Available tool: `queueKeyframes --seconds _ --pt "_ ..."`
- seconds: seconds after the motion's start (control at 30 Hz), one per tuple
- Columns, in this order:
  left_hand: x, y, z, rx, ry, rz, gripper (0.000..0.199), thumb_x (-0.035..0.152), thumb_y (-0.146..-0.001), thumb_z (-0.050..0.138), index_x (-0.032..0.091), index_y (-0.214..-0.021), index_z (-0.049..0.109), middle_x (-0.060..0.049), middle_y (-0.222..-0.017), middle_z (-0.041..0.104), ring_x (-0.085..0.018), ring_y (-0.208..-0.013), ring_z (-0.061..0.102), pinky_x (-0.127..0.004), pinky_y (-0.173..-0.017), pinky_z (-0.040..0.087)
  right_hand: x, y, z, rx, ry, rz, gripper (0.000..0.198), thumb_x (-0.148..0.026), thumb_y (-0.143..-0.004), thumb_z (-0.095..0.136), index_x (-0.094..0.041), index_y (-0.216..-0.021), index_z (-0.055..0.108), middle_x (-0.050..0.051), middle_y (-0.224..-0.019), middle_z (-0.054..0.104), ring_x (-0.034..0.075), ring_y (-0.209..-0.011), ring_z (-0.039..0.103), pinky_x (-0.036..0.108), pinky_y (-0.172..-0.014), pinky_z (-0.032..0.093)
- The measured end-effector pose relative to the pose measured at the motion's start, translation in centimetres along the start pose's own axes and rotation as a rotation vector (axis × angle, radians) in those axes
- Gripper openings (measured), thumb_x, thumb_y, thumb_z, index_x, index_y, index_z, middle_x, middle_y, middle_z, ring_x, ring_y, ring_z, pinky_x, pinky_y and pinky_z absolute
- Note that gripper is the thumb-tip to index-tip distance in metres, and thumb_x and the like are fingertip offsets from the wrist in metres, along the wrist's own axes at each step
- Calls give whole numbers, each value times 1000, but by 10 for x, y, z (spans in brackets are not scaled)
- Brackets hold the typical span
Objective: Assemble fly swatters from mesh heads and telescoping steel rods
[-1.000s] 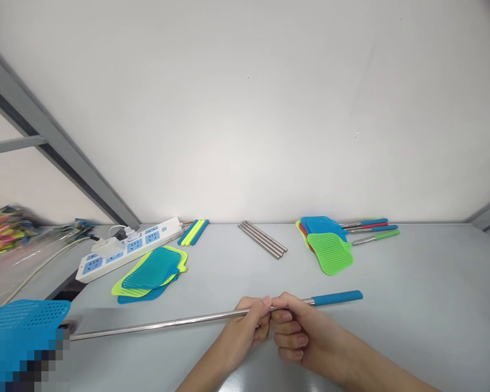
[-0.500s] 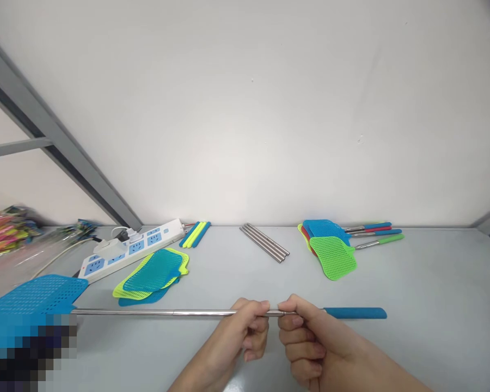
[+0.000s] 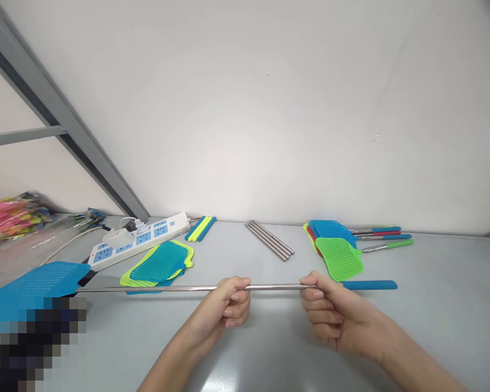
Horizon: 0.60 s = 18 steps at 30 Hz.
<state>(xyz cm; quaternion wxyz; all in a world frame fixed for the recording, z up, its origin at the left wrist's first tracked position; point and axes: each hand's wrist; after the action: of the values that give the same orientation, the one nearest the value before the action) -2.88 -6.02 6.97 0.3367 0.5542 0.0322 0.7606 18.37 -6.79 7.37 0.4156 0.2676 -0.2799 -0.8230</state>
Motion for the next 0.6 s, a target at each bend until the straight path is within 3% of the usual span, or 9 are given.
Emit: queueKeyframes --seconds 0.23,0.6 --pt "4 -1 -2 1 -55 58 37 33 -79 39 18 -50 21 8 -39 18 -6 -37 19 -23 -46 22 -12 -3 -2 54 242 -311 34 -24 -65 56 -18 -48 28 -10 -45 11 3 -36 9 19 -35 12" --pt "3 -2 -4 -52 -55 68 37 31 -82 36 19 -50 22 8 -39 17 -7 -38 20 -25 -48 19 -11 -1 -6 16 299 -279 34 -30 -67 56 -18 -50 29 -9 -48 10 4 -38 10 20 -38 13"
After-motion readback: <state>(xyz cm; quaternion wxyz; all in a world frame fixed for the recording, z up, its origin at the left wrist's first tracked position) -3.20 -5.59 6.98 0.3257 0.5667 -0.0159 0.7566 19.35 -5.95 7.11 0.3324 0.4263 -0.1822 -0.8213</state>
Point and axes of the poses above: each hand's wrist, its own y-axis away from the middle knuckle, its own z-axis out of the palm, x = y × z
